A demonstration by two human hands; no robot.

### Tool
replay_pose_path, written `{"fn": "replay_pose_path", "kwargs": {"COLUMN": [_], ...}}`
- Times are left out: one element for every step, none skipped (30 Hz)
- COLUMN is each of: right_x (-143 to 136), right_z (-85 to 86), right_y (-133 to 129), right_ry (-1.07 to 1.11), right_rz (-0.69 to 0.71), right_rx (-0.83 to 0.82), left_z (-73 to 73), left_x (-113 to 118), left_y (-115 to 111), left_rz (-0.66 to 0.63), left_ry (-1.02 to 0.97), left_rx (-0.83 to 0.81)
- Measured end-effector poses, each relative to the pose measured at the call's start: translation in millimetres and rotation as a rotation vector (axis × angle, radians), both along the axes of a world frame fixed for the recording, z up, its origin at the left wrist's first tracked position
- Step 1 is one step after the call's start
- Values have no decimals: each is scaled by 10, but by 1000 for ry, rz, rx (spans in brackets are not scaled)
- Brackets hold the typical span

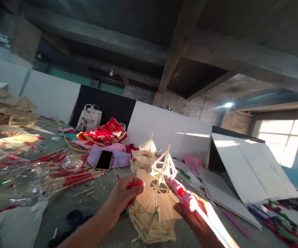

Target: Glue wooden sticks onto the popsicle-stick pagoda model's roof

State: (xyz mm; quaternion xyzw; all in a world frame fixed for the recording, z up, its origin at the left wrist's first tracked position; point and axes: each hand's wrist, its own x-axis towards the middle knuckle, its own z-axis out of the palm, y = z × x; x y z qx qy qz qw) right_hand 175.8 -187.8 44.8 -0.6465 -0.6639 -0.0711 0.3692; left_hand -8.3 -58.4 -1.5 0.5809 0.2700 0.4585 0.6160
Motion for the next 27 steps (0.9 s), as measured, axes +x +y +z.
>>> {"fn": "replay_pose_path", "kwargs": {"right_x": [-15, -28, -37, -43, -48, -53, -58, -66, -74, -84, -93, -101, -108, -114, -119, -123, -128, -134, -141, -149, -156, -161, -165, -166, -164, -159, -153], "right_z": [2, 5, 8, 12, 17, 23, 30, 37, 44, 51, 58, 63, 67, 71, 73, 75, 75, 75, 75, 74, 74, 74, 73, 73, 73, 73, 73], "right_y": [-7, -17, -27, -37, -45, -52, -57, -60, -61, -62, -62, -63, -66, -69, -74, -79, -85, -89, -92, -93, -93, -91, -88, -85, -83, -81, -80], "right_ry": [58, 106, 132, 135, 129, 122, 114, 107, 103, 101, 100, 99, 98, 93, 87, 81, 76, 74, 74, 73, 70, 67, 64, 61, 60, 60, 61], "right_rz": [-12, -26, -38, -50, -59, -66, -67, -64, -56, -48, -42, -40, -40, -41, -40, -41, -40, -39, -39, -39, -37, -32, -28, -26, -23, -23, -26], "right_rx": [-22, -40, -51, -59, -70, -83, -98, -112, -124, -131, -135, -139, -142, -143, -143, -140, -135, -128, -120, -111, -101, -88, -75, -65, -57, -55, -61], "left_z": [-2, -3, -3, -3, -3, -3, -3, -2, 0, 4, 8, 14, 19, 25, 30, 33, 35, 36, 35, 32, 30, 26, 23, 21, 20, 20, 21], "left_x": [-7, -14, -21, -27, -33, -37, -42, -46, -51, -58, -65, -74, -83, -92, -100, -106, -110, -112, -112, -111, -110, -109, -109, -111, -114, -117, -121], "left_y": [2, 3, 3, 2, 1, -1, -3, -6, -10, -15, -20, -27, -34, -40, -46, -51, -54, -55, -54, -53, -51, -49, -48, -48, -48, -50, -53], "left_rz": [2, 4, 6, 7, 7, 8, 9, 11, 14, 18, 20, 22, 23, 24, 25, 26, 30, 34, 37, 39, 41, 41, 41, 41, 42, 42, 40], "left_ry": [2, 7, 14, 21, 27, 31, 32, 34, 37, 40, 42, 39, 33, 25, 15, 8, 6, 7, 10, 11, 11, 10, 7, 4, 3, 3, 3], "left_rx": [0, 2, 4, 7, 8, 7, 4, 0, -6, -11, -13, -14, -14, -16, -20, -27, -33, -38, -37, -34, -30, -26, -24, -21, -17, -13, -8]}}
